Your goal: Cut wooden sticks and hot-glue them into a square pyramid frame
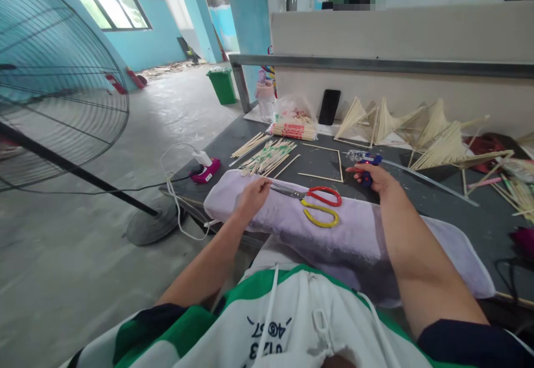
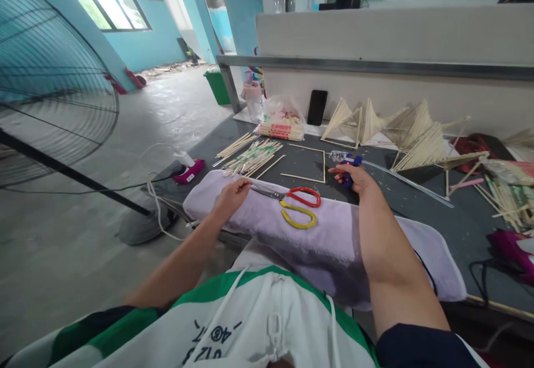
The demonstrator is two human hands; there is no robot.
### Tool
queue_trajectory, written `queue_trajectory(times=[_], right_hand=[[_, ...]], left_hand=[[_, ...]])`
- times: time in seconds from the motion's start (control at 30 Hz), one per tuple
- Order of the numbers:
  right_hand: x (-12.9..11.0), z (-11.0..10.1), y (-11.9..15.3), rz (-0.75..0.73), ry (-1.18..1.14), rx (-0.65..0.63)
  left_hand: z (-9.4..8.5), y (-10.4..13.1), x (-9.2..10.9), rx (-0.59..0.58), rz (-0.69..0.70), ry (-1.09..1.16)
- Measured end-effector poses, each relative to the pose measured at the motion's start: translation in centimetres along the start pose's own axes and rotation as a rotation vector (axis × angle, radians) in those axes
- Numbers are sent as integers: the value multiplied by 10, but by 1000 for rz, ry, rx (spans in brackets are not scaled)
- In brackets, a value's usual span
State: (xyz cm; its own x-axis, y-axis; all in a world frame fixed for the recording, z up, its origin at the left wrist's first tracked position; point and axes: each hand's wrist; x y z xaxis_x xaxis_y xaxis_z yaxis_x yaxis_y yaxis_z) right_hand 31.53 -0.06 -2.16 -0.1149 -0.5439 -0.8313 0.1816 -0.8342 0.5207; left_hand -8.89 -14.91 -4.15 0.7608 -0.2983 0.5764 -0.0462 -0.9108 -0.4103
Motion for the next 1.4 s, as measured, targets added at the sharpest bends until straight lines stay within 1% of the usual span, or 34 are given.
queue_trajectory(times=[0.17, 0.33, 0.47, 0.6, 0.8, 0.97, 1.07, 1.2, 1.33, 1.4], right_hand=[[0, -4, -5, -3, -9, -24], [0, -2, -6, -2, -6, -44], [0, -1, -6, 2, 6, -51], [0, -3, -6, 8, 5, -64], [1, -3, -8, 5, 23, -58], [0, -2, -8, 25, 13, -66], [-2, -1, -9, 34, 11, -70], [-3, -2, -11, 48, 15, -81], [-3, -1, -13, 53, -17, -90], [-3, 0, -13, 60, -32, -97]], left_hand=[[2, -2, -5, 4, 11, -13], [1, -5, -5, -3, -32, -34], [0, -6, -2, 0, -68, -35], [0, -6, 1, 17, -73, -11], [-2, -6, 11, 24, -129, 9], [-5, -8, 16, 39, -124, 24], [-5, -8, 14, 40, -122, 38], [-4, -5, 5, 14, -130, 61], [-5, -3, -3, 15, -89, 61], [-6, -10, -4, -22, -136, 18]])
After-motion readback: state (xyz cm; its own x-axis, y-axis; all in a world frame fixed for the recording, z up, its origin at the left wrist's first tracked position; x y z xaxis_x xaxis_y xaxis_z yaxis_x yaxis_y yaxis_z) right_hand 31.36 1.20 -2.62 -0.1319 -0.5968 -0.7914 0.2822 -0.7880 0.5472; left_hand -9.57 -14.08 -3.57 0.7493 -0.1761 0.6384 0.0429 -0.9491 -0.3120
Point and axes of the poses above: each hand's wrist, its own y-axis away from the middle knuckle, its own z-axis out of the palm, x = y × z, and after that the axes turned 13 degrees about z, right-handed
